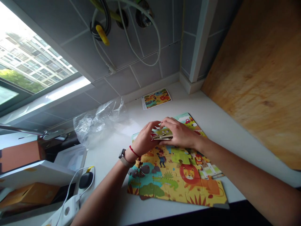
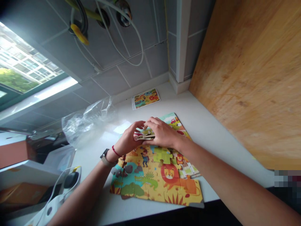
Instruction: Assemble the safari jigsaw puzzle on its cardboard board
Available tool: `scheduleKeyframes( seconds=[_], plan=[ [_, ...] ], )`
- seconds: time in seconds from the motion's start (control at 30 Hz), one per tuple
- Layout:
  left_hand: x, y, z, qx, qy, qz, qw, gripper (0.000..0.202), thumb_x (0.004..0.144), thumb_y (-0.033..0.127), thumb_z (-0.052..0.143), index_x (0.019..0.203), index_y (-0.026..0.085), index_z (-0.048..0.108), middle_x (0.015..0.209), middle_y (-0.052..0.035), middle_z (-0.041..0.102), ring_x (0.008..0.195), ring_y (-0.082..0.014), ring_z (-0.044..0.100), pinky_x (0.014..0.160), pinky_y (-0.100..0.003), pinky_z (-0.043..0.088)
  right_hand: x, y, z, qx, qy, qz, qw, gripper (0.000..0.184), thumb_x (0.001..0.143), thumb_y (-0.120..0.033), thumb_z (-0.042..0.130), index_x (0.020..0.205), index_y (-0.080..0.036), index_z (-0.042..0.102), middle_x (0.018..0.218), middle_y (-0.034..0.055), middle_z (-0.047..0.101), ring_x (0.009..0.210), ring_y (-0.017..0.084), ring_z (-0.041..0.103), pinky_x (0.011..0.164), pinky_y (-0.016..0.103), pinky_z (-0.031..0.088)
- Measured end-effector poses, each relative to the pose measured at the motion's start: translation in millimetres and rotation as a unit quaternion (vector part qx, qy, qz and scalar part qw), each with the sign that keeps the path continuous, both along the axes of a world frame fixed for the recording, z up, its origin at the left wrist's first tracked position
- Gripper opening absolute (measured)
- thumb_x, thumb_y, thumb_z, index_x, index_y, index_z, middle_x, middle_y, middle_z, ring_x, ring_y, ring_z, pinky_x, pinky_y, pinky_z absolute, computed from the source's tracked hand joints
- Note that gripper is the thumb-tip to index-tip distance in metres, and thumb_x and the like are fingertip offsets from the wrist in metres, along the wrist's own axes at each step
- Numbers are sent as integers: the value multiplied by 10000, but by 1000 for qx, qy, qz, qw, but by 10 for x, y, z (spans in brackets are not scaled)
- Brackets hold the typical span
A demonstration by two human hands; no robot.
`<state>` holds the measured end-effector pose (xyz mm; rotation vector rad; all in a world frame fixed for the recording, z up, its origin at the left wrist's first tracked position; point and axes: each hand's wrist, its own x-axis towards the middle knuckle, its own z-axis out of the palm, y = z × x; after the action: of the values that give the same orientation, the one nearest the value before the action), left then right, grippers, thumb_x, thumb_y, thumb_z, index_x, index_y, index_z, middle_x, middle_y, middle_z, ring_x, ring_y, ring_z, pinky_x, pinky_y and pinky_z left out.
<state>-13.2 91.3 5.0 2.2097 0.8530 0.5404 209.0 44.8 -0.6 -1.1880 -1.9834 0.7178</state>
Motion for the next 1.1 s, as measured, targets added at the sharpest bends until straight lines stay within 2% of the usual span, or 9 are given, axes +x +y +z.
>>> scheduleKeyframes(
  seconds=[0.13, 0.27, 0.37, 0.5, 0.57, 0.63, 0.77, 0.97, 1.1],
  plan=[
    [98, -29, -131, -134, -142, -5, 981, 956, 784, 286, 913, 1547, 280, 337, 1504, -182, 510, 1327, -321, 616, 1017, -434, 612, -54, -10, -9, -26, 62, -2, 998, 537, 743, -379, 955, 1163, -248, 647, 1198, 69, 675, 1144, 277, 673, 1018, 418, 547],
    [200, -104, -185, -162, -193, -42, 967, 1089, 790, 444, 927, 1624, 287, 244, 1625, -211, 396, 1477, -395, 496, 1199, -519, 489, -109, -31, 0, -20, 83, -7, 996, 600, 664, -472, 988, 1098, -240, 644, 1118, 61, 685, 1046, 273, 675, 960, 422, 566],
    [229, -147, -168, -151, -185, -54, 969, 1073, 787, 442, 932, 1621, 275, 278, 1655, -208, 373, 1509, -412, 454, 1249, -530, 434, -106, -43, 24, -16, 68, -7, 998, 625, 634, -530, 990, 1063, -237, 642, 1089, 64, 685, 1041, 289, 668, 958, 441, 572],
    [208, -122, -138, -168, -189, 15, 967, 850, 823, 335, 900, 1511, 283, 404, 1612, -170, 440, 1385, -355, 594, 1081, -467, 593, -28, -14, 31, 1, 41, 3, 999, 627, 675, -461, 988, 1164, -254, 655, 1196, 70, 682, 1181, 306, 650, 1040, 450, 546],
    [189, -83, -127, -152, -180, 50, 970, 719, 845, 267, 857, 1439, 262, 452, 1555, -159, 500, 1330, -327, 634, 1044, -456, 607, 26, 22, 13, 5, 26, -24, 999, 551, 743, -380, 955, 1195, -255, 666, 1203, 70, 683, 1174, 300, 659, 1033, 448, 550],
    [174, -47, -122, -106, -163, 74, 978, 654, 842, 212, 823, 1396, 242, 477, 1499, -150, 552, 1334, -317, 627, 1103, -480, 561, 71, 60, -15, -2, 6, -69, 998, 419, 819, -293, 888, 1186, -242, 693, 1168, 74, 691, 1074, 282, 690, 977, 438, 572],
    [169, -33, -132, -70, -145, 65, 985, 712, 831, 144, 771, 1451, 247, 437, 1461, -136, 597, 1317, -288, 634, 1139, -476, 518, 90, 92, -51, -15, 3, -85, 996, 299, 932, -171, 709, 1220, -240, 744, 1078, 68, 706, 851, 225, 707, 885, 410, 607],
    [183, -81, -186, -37, -148, 37, 988, 835, 861, 130, 729, 1580, 264, 326, 1482, -143, 568, 1362, -309, 601, 1176, -514, 482, -56, -1, -42, 33, 37, -22, 999, 454, 1032, -145, 498, 1440, -278, 646, 1283, 102, 643, 1217, 252, 670, 1090, 434, 564],
    [188, -102, -202, 5, -159, 19, 987, 920, 863, 73, 687, 1640, 271, 236, 1565, -165, 503, 1477, -325, 506, 1238, -542, 429, -93, -49, 8, 71, 25, -29, 997, 456, 1030, -159, 522, 1452, -295, 627, 1324, 106, 620, 1285, 271, 630, 1135, 465, 542]
  ],
)
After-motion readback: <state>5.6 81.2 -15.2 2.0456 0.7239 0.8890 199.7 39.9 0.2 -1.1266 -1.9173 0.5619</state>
